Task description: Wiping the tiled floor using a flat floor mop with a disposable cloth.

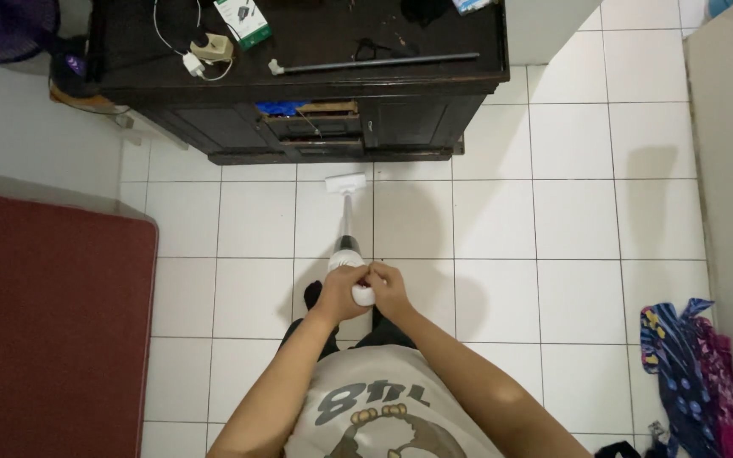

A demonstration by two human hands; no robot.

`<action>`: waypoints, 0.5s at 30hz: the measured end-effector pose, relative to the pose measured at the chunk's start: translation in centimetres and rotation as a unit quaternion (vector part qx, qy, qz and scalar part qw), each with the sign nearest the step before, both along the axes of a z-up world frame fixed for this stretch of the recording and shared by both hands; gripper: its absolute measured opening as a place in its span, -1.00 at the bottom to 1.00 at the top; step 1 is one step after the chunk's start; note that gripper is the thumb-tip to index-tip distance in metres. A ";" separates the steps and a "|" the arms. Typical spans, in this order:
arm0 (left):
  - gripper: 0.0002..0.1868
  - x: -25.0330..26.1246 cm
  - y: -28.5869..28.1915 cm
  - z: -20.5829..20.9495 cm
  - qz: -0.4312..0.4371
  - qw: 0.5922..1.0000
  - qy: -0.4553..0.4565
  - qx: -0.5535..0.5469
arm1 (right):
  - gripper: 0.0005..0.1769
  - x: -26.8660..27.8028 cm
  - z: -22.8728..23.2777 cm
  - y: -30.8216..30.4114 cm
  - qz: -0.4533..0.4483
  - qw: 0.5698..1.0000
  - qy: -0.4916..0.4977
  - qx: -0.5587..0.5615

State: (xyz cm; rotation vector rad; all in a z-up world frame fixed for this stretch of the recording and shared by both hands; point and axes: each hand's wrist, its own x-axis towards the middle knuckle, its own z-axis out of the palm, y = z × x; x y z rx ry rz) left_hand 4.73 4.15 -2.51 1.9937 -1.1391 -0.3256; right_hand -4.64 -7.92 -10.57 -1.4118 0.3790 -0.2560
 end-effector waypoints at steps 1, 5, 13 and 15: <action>-0.67 -0.2 -0.3 1.3 0.002 1.000 0.000 0.000 | -0.81 0.0 1.7 -0.3 0.002 1.000 0.000 0.000; -0.65 -0.7 -1.4 5.0 0.009 0.999 0.040 -0.012 | -0.76 0.1 6.8 -1.8 0.002 0.996 0.054 0.073; -0.69 -0.4 -1.5 3.6 0.010 0.999 0.036 -0.037 | -0.69 0.3 4.9 -2.2 0.019 0.997 0.048 0.061; -0.58 0.1 -1.3 2.3 0.002 0.999 0.005 -0.041 | -0.77 0.8 3.8 -1.8 0.034 0.996 0.039 0.069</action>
